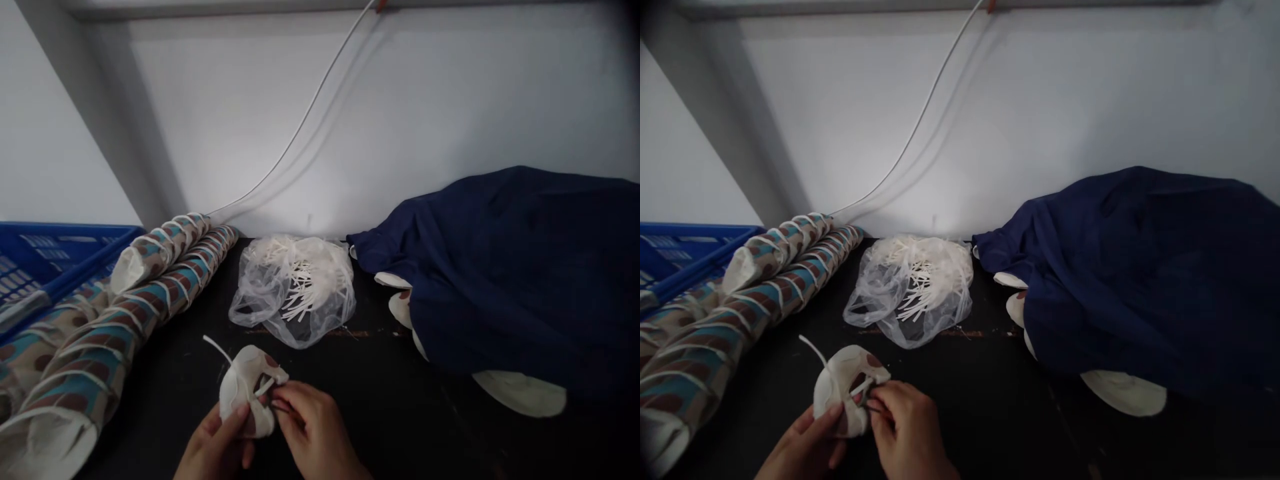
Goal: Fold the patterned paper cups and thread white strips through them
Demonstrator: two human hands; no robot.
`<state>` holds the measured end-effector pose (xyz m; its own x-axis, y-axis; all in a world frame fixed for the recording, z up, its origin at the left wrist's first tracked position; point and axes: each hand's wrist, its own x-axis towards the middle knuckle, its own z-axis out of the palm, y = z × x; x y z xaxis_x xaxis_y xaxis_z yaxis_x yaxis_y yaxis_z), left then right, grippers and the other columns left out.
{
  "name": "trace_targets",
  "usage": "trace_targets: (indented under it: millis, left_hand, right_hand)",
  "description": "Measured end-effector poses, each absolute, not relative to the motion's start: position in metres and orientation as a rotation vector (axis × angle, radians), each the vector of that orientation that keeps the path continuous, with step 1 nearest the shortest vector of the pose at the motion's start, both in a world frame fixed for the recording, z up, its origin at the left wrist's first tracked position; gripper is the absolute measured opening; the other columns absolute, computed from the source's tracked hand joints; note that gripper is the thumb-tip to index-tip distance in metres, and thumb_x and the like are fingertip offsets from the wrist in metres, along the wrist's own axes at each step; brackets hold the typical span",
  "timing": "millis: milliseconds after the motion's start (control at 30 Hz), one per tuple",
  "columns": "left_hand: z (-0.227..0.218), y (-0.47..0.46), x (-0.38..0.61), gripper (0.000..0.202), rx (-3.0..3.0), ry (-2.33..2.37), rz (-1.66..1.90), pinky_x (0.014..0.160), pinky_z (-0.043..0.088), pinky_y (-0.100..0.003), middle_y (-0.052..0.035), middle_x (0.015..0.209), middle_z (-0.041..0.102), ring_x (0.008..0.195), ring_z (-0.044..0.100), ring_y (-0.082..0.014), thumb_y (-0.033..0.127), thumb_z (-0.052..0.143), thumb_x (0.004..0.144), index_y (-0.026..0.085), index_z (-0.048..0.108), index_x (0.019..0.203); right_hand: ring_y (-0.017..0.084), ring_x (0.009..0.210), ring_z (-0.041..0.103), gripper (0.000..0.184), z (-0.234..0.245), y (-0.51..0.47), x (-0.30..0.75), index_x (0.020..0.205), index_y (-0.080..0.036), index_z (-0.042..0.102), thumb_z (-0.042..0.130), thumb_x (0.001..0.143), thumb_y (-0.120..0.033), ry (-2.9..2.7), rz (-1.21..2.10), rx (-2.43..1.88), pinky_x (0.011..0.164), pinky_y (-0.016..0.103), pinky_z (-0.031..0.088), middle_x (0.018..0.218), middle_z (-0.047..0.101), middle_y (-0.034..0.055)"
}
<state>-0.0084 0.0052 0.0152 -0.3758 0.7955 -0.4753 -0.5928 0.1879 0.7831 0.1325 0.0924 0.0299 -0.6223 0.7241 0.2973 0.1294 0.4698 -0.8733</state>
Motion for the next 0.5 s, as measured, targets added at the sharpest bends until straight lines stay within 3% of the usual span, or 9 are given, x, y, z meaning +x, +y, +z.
trace_targets:
  millis: [100,300,367,500]
  left_hand:
    - [0.01,0.005,-0.008,0.042,0.24,1.268,1.475,0.045,0.033,-0.017,0.0032,0.049,0.059,0.045,0.046,-0.0065,0.052,0.086,0.061,0.015,0.071,0.075]
    - [0.012,0.007,0.0,0.045,0.215,1.288,1.493,0.049,0.039,-0.018,0.0021,0.054,0.062,0.048,0.049,-0.007,0.054,0.085,0.059,0.013,0.069,0.069]
    - [0.01,0.006,0.002,0.046,0.189,1.297,1.51,0.043,0.035,-0.017,0.003,0.058,0.063,0.043,0.044,-0.0044,0.052,0.087,0.058,0.013,0.07,0.076]
    - [0.006,0.003,0.007,0.048,0.277,1.435,1.482,0.039,0.027,-0.016,0.0056,0.048,0.056,0.037,0.041,-0.0043,0.056,0.084,0.059,0.014,0.069,0.077]
  right_hand:
    - [0.02,0.091,0.07,0.025,0.029,0.089,0.129,0.104,-0.022,0.075,0.055,0.09,-0.015,-1.867,1.372,-0.603,0.076,0.024,0.054,0.1,0.073,0.0074]
    - [0.022,0.096,0.069,0.031,0.008,0.079,0.121,0.119,-0.024,0.07,0.057,0.091,-0.02,-1.707,1.353,-0.61,0.077,0.027,0.055,0.113,0.07,0.01]
    - [0.023,0.094,0.069,0.027,0.004,0.078,0.12,0.114,-0.021,0.071,0.059,0.09,-0.025,-1.618,1.434,-0.745,0.078,0.028,0.054,0.106,0.072,0.0097]
    - [0.018,0.066,0.06,0.02,0.011,0.082,0.118,0.081,-0.015,0.07,0.065,0.085,-0.035,-1.557,1.634,-0.91,0.058,0.024,0.045,0.072,0.068,0.0041]
